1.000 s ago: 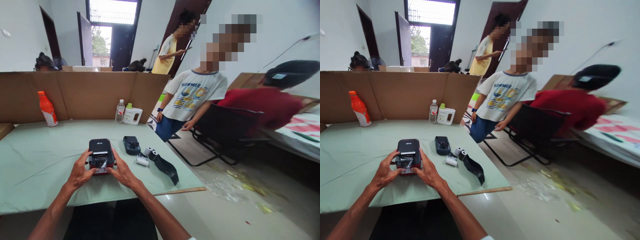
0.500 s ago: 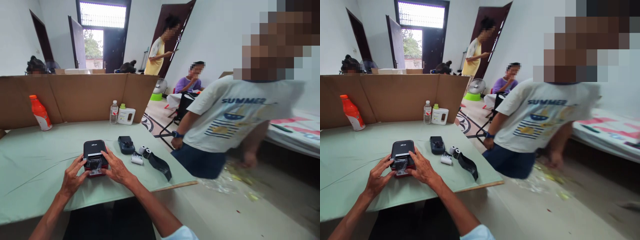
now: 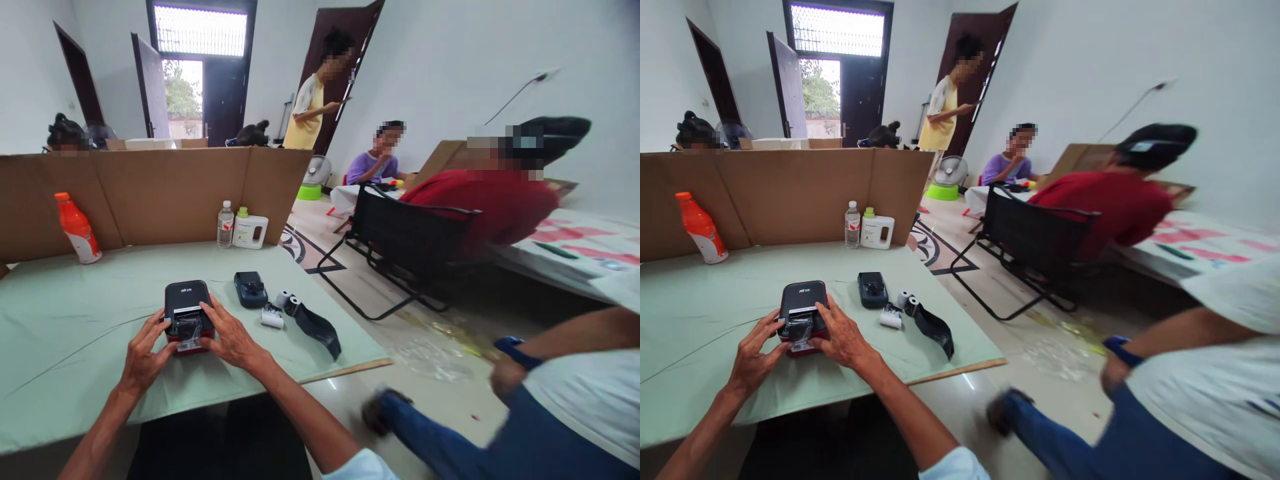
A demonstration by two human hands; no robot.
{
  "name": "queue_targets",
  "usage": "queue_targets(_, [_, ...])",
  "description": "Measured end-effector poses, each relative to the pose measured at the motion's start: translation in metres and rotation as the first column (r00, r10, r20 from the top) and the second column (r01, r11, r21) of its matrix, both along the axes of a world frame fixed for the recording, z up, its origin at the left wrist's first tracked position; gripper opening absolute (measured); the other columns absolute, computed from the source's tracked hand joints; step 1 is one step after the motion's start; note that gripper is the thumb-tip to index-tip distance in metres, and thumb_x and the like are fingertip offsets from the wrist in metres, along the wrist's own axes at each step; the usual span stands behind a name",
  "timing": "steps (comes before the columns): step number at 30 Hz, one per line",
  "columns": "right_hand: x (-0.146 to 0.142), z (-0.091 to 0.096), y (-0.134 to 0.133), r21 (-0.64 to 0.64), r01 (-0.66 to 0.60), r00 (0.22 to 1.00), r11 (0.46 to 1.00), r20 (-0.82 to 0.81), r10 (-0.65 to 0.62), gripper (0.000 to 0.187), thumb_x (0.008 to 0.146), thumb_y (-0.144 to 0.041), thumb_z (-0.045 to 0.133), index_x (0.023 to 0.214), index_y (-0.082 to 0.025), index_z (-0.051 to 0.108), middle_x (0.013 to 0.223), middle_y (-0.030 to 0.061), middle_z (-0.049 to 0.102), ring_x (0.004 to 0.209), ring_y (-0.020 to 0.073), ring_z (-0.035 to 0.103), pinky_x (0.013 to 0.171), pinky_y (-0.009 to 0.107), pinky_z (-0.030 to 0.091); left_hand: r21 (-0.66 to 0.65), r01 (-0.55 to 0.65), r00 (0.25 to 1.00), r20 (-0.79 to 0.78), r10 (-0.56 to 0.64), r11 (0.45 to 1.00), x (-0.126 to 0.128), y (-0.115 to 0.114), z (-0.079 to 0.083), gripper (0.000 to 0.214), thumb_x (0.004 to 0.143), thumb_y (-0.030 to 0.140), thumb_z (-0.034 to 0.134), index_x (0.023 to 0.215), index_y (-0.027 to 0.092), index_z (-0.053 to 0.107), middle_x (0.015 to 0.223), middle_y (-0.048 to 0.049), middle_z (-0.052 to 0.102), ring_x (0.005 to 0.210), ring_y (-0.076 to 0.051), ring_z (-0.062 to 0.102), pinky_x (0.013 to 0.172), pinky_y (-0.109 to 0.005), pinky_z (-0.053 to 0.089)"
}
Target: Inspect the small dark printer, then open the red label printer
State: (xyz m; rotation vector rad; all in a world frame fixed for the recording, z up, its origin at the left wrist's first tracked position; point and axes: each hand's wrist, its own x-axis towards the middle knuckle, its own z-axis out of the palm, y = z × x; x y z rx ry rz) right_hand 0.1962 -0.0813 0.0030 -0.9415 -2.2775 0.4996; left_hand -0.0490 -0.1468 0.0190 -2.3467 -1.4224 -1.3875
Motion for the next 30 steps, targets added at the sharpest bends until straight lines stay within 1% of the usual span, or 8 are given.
queue_targets(5, [0.001,-0.001,0.000,-0.011,0.000,1.000,1.000,-0.006,0.000,0.093,0.089,-0.040,0.077,0.163,-0.024,0.024,0.170,0.0231,0.016,0.155,0.0380,0.029,0.116,0.058,0.042,-0.016,-0.001,1.000,0.012,0.001,1.000,0.000,0.000,-0.001,0.033,0.090,0.028,0.071,0.123,0.023,0.067,0.140,-0.0141,0.066,0.123,-0.032,0.068,0.103,-0.051,0.060])
queue_targets(10, [0.001,-0.001,-0.001,-0.034,0.003,1.000,0.999,-0.015,-0.003,0.093,0.089,-0.042,0.076,0.163,-0.025,0.023,0.171,0.0214,0.016,0.155,0.0376,0.028,0.116,0.058,0.043,0.010,-0.005,1.000,-0.008,0.005,1.000,0.002,0.001,0.000,0.030,0.090,0.026,0.072,0.119,0.022,0.067,0.139,-0.0155,0.065,0.123,-0.031,0.068,0.103,-0.050,0.060])
queue_targets(15, [0.003,0.000,-0.001,-0.042,-0.007,1.000,0.999,-0.012,0.007,0.092,0.089,-0.042,0.075,0.163,-0.023,0.024,0.170,0.0227,0.016,0.155,0.0377,0.027,0.118,0.058,0.041,0.021,0.002,1.000,-0.015,-0.002,1.000,0.003,0.001,0.003,0.029,0.089,0.024,0.073,0.117,0.022,0.067,0.138,-0.0149,0.065,0.124,-0.031,0.067,0.103,-0.049,0.060])
queue_targets(18, [0.003,0.001,-0.001,-0.056,-0.011,1.000,0.998,-0.015,0.010,0.092,0.089,-0.042,0.076,0.163,-0.024,0.024,0.171,0.0219,0.015,0.156,0.0375,0.027,0.118,0.058,0.040,0.015,0.017,1.000,-0.010,-0.017,1.000,0.003,0.002,0.005,0.027,0.088,0.024,0.073,0.115,0.022,0.067,0.137,-0.0150,0.064,0.121,-0.030,0.068,0.101,-0.049,0.060])
queue_targets(22, [0.003,0.005,-0.002,-0.086,-0.004,1.000,0.996,-0.015,0.003,0.094,0.088,-0.041,0.076,0.163,-0.023,0.023,0.171,0.0221,0.015,0.156,0.0375,0.026,0.119,0.057,0.039,-0.014,0.050,0.999,0.011,-0.049,0.999,0.003,0.004,0.008,0.024,0.088,0.023,0.073,0.111,0.021,0.066,0.142,-0.0153,0.060,0.116,-0.029,0.070,0.099,-0.048,0.061])
queue_targets(26, [0.002,0.010,-0.004,-0.104,-0.013,1.000,0.994,-0.019,0.011,0.096,0.088,-0.040,0.076,0.164,-0.025,0.019,0.171,0.0205,0.016,0.157,0.0357,0.024,0.120,0.057,0.038,-0.065,0.059,0.998,0.010,-0.059,0.996,0.003,0.004,0.011,0.023,0.086,0.023,0.073,0.108,0.021,0.065,0.146,-0.0162,0.055,0.117,-0.030,0.069,0.100,-0.050,0.060])
queue_targets(30, [0.002,0.015,-0.005,-0.127,-0.015,1.000,0.992,-0.027,0.012,0.099,0.086,-0.040,0.078,0.164,-0.022,0.020,0.170,0.0224,0.015,0.157,0.0359,0.023,0.121,0.057,0.036,-0.095,0.060,0.998,-0.007,-0.061,0.994,-0.001,0.004,0.015,0.024,0.086,0.023,0.072,0.108,0.021,0.065,0.145,-0.0155,0.056,0.119,-0.029,0.068,0.101,-0.049,0.059])
